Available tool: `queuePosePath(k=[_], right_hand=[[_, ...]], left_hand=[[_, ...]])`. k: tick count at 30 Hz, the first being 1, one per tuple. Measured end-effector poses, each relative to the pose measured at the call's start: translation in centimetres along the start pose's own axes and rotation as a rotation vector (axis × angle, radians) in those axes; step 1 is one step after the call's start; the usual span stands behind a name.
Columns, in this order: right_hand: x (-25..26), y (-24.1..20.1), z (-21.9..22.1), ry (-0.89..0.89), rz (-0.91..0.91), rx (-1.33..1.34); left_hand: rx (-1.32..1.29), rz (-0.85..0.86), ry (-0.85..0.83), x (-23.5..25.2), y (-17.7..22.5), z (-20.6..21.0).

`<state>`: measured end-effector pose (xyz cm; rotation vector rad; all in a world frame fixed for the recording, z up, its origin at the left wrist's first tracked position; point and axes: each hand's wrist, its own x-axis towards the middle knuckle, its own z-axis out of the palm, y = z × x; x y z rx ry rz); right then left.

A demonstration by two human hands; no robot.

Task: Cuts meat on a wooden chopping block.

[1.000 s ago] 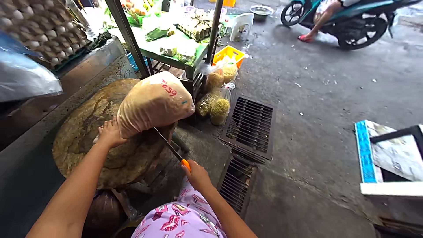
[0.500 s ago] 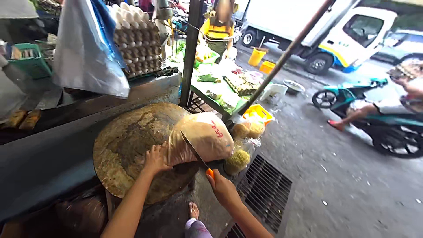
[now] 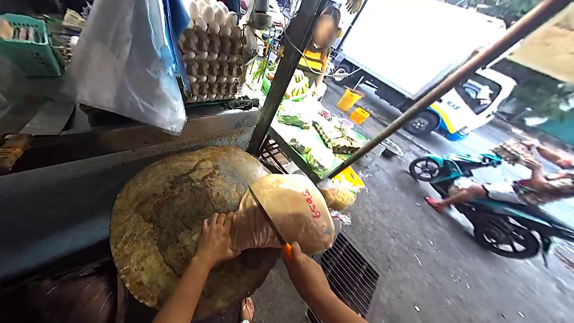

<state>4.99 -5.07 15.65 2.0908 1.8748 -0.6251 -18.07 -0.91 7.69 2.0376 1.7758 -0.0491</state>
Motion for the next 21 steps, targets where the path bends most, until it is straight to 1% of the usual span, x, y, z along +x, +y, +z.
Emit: queuePosePath(k=[2,4,6,10,12,14,17,19,21], right_hand=[[2.3,-2.8,-0.7,0.038,-0.027,0.043],[3.4,-4.3,-1.3,0.038,-0.03,0.049],[2.7,-3.2,-1.4,0.01,-0.036,0.071],[-2.3,1.9,1.2,-0.07,0.008,0.1],[-3.0,2.6,1.5,-0.116,0.031,0.065],[-2.0,0.8,0.6,-0.113,0.032,0.024],[2.2,-4.2,-2.6,-0.067,-0.004,-0.028],[4.5,-6.9,-4.3,-0.07,-0.025,-0.06],[5.2,-7.6,-5.4,-0.089,-0.045,-0.101]], left_hand=[[-0.003,-0.007,0.01,0.1,0.0,0.1],[-0.006,-0.013,0.016,0.0,0.0,0.3],[-0.03,-0.011,0.008,-0.2,0.1,0.5],[-0.033,0.002,0.012,-0.7,-0.4,1.2],[-0.026,0.009,0.026,-0.6,-0.5,1.6],[-0.012,0.016,0.03,-0.4,-0.7,1.4],[-0.027,0.007,0.028,-0.1,-0.3,0.9],[-0.04,-0.014,0.028,-0.2,0.0,1.0],[-0.071,-0.037,0.014,-0.4,0.5,1.0]])
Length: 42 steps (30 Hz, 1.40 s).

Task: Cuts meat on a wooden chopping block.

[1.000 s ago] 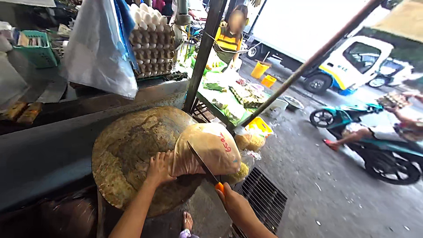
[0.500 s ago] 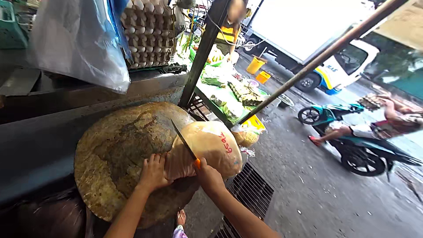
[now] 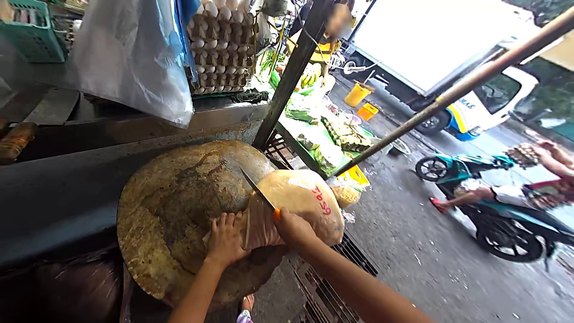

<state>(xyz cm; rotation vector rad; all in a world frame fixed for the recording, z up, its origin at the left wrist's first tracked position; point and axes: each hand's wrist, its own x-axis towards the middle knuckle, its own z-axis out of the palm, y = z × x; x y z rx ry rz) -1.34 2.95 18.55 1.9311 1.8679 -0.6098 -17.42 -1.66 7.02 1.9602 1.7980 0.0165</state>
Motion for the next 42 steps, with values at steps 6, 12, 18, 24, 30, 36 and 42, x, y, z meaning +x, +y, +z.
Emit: queuePosePath(k=[6,12,18,24,30,36,42], right_hand=[[-5.0,5.3,-1.7,-0.122,0.022,-0.128],[-2.2,4.2,-4.4,-0.226,-0.004,-0.274],[2.2,1.6,-5.3,-0.274,-0.094,-0.42],[-1.2,3.5,-8.7,-0.366,-0.04,-0.475],[2.3,0.8,-5.4,-0.277,-0.15,-0.391],[-3.0,7.1,-3.7,-0.265,-0.115,-0.191],[-1.9,5.8,1.6,-0.116,-0.081,0.01]], left_hand=[[-0.15,-0.015,-0.003,-1.5,1.1,1.1],[-0.226,-0.034,-0.007,-1.7,1.6,1.5],[-0.22,-0.045,0.021,-1.7,2.1,2.5],[-0.18,-0.037,0.015,-1.4,1.7,2.1],[-0.12,-0.059,-0.011,-0.9,1.6,1.4],[-0.084,-0.079,0.027,-1.6,1.6,2.4],[-0.065,-0.085,0.032,-0.9,1.0,2.2]])
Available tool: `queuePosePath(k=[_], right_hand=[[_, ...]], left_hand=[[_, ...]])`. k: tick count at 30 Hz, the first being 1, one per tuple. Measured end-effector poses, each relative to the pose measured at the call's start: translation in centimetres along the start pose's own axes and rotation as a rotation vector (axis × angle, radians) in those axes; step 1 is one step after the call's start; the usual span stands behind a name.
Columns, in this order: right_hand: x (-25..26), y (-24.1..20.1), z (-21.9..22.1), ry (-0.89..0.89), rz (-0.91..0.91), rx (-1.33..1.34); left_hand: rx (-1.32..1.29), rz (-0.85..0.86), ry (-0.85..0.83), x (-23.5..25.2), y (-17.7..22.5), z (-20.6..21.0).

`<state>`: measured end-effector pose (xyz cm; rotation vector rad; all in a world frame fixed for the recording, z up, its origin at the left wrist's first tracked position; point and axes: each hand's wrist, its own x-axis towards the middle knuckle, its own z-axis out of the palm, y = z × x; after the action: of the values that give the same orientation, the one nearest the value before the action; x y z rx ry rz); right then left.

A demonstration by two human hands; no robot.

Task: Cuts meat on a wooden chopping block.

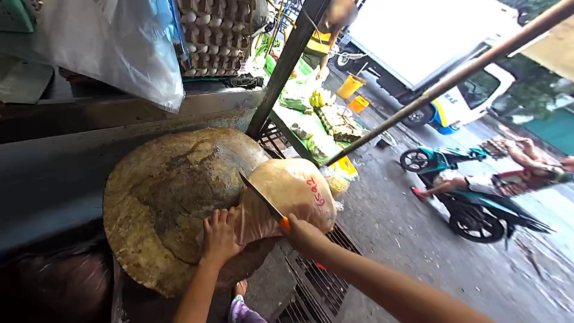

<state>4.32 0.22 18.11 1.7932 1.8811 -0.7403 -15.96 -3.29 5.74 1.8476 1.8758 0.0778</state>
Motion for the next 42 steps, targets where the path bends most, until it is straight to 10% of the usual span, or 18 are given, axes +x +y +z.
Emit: queuePosePath(k=[10,18,25,33,42], right_hand=[[-3.0,6.3,7.1,0.044,0.043,0.151],[3.8,1.0,6.2,0.19,0.003,0.266],[1.6,7.1,15.4,0.076,-0.01,0.334],[5.5,0.8,7.5,0.247,-0.062,0.344],[4.4,6.5,18.1,0.138,0.031,0.389]], left_hand=[[0.036,0.046,-0.008,1.2,0.0,-1.0],[0.076,0.044,-0.032,3.0,-0.6,-2.6],[0.065,0.037,-0.059,2.7,-0.8,-2.2],[0.001,0.049,-0.071,4.8,-0.8,-4.1],[0.039,0.031,-0.068,3.5,-0.3,-2.9]])
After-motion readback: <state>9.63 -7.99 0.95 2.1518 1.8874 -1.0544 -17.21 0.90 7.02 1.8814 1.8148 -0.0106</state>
